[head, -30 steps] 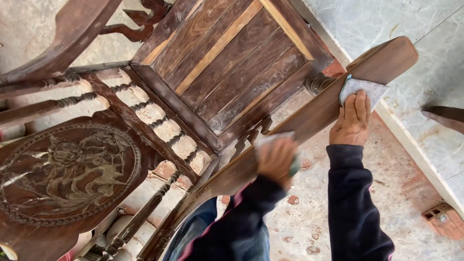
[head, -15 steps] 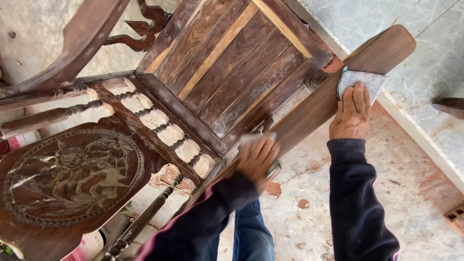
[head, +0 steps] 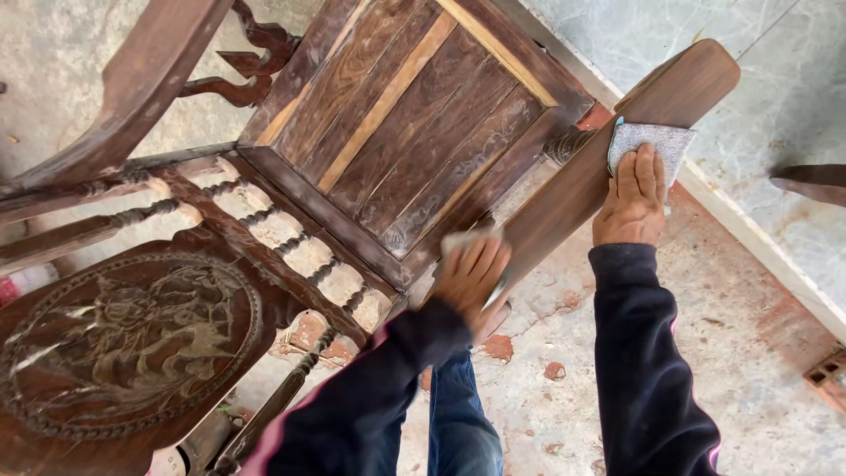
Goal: The recorder is sanding and wiping down the wooden frame of a rocking chair to prepare it for finishing.
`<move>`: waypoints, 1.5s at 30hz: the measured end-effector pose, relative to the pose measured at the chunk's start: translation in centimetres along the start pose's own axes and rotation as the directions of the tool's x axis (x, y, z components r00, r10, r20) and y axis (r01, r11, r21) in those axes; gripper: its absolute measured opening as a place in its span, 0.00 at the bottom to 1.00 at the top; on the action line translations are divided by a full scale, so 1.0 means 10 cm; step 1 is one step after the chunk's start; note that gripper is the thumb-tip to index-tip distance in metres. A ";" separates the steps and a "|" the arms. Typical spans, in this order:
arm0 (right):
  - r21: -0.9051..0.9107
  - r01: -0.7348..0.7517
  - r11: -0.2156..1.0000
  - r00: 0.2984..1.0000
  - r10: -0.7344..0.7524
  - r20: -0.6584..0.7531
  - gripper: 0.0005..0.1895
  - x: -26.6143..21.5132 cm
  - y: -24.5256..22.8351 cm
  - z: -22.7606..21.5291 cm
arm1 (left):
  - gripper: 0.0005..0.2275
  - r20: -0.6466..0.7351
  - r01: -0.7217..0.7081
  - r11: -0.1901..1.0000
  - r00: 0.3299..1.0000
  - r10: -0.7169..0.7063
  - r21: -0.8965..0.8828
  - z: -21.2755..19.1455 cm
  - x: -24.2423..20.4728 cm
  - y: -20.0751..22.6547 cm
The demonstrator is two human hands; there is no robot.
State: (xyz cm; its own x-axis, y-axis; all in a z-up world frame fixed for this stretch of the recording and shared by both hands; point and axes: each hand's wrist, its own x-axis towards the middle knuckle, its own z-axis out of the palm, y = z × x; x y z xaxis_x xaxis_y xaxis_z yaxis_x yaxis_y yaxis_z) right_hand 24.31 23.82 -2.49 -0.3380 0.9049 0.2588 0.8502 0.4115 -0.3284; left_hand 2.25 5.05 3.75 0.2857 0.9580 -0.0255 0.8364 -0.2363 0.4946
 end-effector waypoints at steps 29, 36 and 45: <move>0.075 -0.068 0.995 0.998 0.068 0.000 0.19 -0.09 -0.20 0.01 | 0.32 0.046 -0.052 0.997 0.997 0.055 -0.065 0.12 -0.24 -0.31; 0.091 -0.062 0.994 0.998 0.060 0.022 0.18 -0.09 -0.18 -0.07 | 0.37 0.053 -0.086 0.994 0.995 0.090 -0.070 0.28 0.72 -0.27; 0.084 -0.055 0.995 0.998 0.056 -0.011 0.19 -0.07 -0.22 -0.04 | 0.32 0.085 -0.131 0.989 0.988 0.126 0.064 -0.17 -0.09 -0.18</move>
State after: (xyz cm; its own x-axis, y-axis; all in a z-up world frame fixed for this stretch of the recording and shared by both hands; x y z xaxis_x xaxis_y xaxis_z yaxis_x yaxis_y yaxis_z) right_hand 22.85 22.21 -1.55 -0.2853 0.9254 0.2494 0.8306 0.3686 -0.4174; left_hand -0.30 4.93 4.32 0.4272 0.9034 -0.0364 0.8197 -0.3699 0.4374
